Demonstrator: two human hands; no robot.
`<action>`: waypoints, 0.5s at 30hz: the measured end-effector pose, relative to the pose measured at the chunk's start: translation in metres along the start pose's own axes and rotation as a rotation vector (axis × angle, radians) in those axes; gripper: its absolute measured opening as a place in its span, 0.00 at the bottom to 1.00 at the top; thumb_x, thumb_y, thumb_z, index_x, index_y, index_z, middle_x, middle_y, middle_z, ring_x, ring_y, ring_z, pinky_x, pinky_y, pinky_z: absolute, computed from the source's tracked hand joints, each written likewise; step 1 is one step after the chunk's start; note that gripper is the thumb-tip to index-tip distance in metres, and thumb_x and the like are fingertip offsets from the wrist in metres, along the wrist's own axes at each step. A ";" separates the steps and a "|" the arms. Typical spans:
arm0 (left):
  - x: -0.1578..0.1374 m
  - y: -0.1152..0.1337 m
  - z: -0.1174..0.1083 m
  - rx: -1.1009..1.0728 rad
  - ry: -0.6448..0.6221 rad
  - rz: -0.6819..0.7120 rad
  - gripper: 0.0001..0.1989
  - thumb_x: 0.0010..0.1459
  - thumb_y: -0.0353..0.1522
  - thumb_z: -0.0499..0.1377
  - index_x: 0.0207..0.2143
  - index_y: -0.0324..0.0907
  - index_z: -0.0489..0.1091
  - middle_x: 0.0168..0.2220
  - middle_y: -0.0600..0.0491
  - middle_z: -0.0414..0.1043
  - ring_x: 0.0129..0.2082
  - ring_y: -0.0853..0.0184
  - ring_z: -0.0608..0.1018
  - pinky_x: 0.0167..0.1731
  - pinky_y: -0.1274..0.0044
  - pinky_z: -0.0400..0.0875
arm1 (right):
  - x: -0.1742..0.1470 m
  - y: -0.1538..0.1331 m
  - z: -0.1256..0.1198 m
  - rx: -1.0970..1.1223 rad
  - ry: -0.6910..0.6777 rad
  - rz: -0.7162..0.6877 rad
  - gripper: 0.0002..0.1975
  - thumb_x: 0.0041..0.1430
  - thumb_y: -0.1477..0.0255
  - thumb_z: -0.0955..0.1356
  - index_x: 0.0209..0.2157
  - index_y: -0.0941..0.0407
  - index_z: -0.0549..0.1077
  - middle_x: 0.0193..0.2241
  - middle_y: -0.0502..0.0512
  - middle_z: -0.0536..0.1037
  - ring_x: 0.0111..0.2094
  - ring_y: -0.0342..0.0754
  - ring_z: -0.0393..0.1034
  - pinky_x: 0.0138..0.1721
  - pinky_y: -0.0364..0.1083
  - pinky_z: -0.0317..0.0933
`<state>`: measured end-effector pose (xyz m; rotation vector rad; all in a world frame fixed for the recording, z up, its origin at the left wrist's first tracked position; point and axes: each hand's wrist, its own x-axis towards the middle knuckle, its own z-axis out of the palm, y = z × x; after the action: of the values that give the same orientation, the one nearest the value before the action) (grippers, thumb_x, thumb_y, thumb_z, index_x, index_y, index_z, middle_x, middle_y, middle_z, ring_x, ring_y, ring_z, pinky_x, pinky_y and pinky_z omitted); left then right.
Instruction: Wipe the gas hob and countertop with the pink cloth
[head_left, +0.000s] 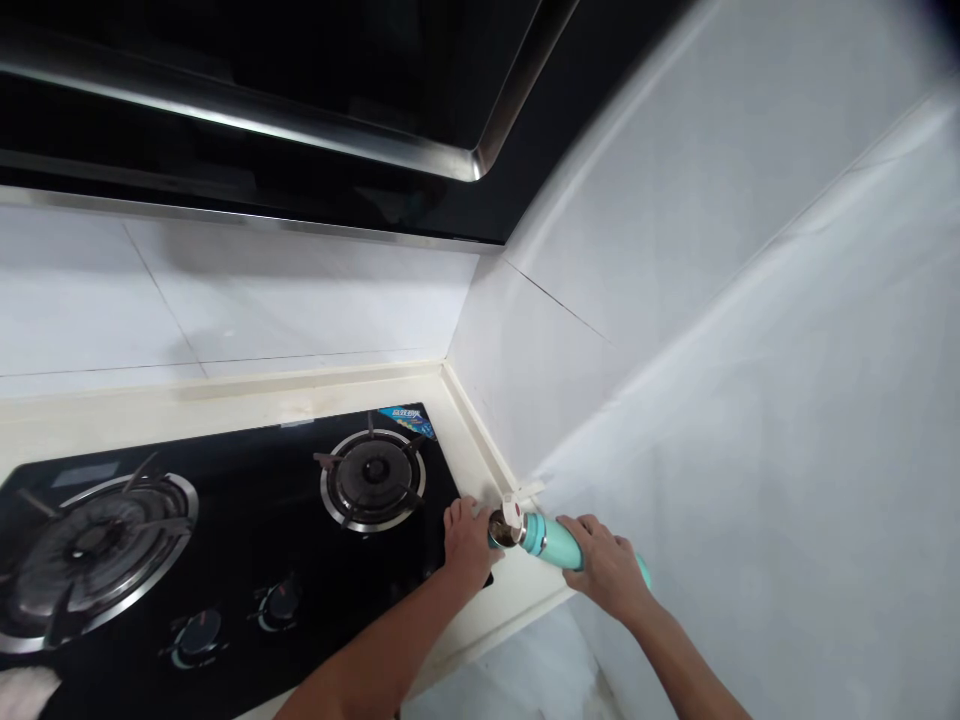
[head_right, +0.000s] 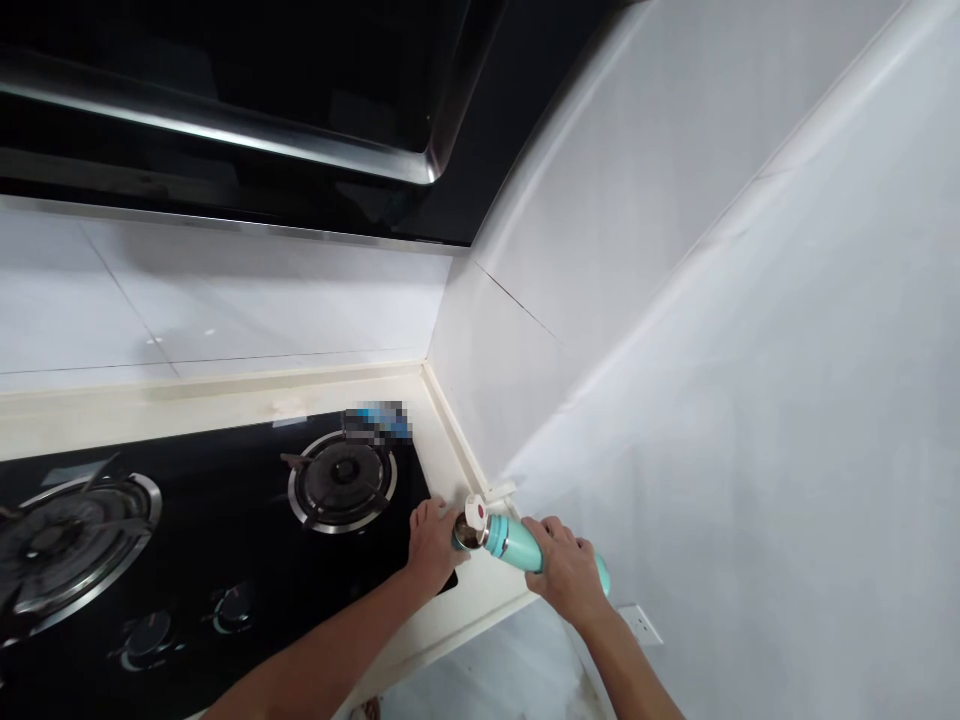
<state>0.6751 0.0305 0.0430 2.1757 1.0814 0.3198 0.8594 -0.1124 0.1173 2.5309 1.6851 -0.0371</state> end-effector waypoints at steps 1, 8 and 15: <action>0.001 0.001 0.000 0.000 0.002 -0.001 0.36 0.45 0.39 0.71 0.58 0.50 0.68 0.61 0.49 0.61 0.63 0.53 0.61 0.65 0.63 0.51 | 0.000 0.000 0.000 -0.001 0.000 0.005 0.33 0.49 0.74 0.67 0.59 0.47 0.67 0.51 0.56 0.72 0.50 0.54 0.69 0.48 0.52 0.55; -0.029 0.003 -0.010 -0.034 0.016 0.007 0.48 0.44 0.36 0.71 0.67 0.46 0.58 0.64 0.43 0.60 0.65 0.50 0.61 0.67 0.61 0.55 | 0.000 0.002 -0.004 0.001 -0.009 0.021 0.33 0.50 0.73 0.67 0.59 0.47 0.66 0.51 0.56 0.72 0.50 0.54 0.69 0.48 0.52 0.55; -0.146 -0.068 -0.033 -0.121 0.269 0.299 0.21 0.58 0.32 0.60 0.55 0.47 0.71 0.53 0.46 0.71 0.55 0.58 0.73 0.56 0.62 0.72 | -0.003 0.005 0.000 0.023 0.002 0.046 0.31 0.50 0.72 0.68 0.59 0.47 0.67 0.50 0.56 0.72 0.49 0.54 0.69 0.47 0.51 0.55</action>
<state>0.5257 -0.0386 0.0330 2.2262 0.8467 0.8114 0.8632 -0.1170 0.1177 2.5866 1.6354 -0.0501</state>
